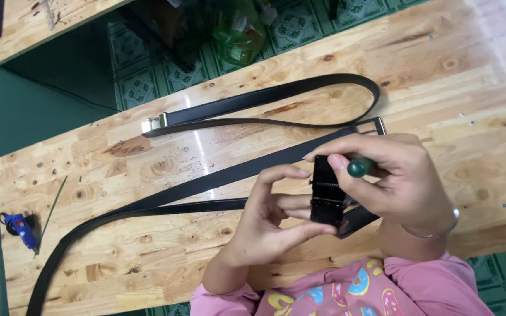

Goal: Assembling and adjusting leather belt buckles using a small screwdriver

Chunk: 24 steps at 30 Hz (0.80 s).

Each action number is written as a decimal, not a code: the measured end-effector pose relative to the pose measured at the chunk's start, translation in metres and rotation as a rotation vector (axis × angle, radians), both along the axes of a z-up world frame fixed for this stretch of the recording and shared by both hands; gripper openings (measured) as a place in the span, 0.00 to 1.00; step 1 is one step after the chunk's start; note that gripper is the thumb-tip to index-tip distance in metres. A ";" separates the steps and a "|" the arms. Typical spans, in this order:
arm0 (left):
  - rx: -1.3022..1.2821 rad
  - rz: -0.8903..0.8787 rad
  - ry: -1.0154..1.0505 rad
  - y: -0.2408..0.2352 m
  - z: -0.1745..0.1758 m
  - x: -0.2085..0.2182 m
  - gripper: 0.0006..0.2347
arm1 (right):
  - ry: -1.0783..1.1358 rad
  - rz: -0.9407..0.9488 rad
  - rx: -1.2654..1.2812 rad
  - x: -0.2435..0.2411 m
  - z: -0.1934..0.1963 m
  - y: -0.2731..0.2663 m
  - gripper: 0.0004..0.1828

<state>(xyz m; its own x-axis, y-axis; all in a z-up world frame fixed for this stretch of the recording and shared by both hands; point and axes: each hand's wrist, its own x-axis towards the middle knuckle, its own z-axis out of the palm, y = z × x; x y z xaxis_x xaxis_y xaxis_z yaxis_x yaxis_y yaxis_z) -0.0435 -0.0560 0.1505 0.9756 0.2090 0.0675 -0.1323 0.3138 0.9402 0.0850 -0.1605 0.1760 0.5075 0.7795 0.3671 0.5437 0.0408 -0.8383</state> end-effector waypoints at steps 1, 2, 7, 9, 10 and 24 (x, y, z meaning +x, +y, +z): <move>-0.001 -0.009 0.004 0.000 -0.005 0.003 0.22 | 0.004 -0.009 -0.001 0.002 0.001 -0.003 0.08; -0.035 -0.061 -0.005 0.000 -0.010 0.005 0.23 | -0.022 -0.004 -0.014 0.004 0.003 -0.005 0.08; 0.101 -0.111 0.055 0.005 -0.008 0.019 0.24 | -0.111 -0.163 -0.120 0.035 -0.022 -0.028 0.01; 0.606 0.058 -0.115 0.013 0.000 0.018 0.25 | -0.218 -0.422 -0.228 0.058 -0.038 -0.039 0.05; 0.607 0.045 -0.116 0.015 0.005 0.015 0.25 | -0.213 -0.435 -0.229 0.076 -0.050 -0.047 0.05; 0.920 0.036 -0.340 0.012 0.032 -0.009 0.08 | -0.560 -0.715 -1.141 0.250 -0.218 -0.103 0.14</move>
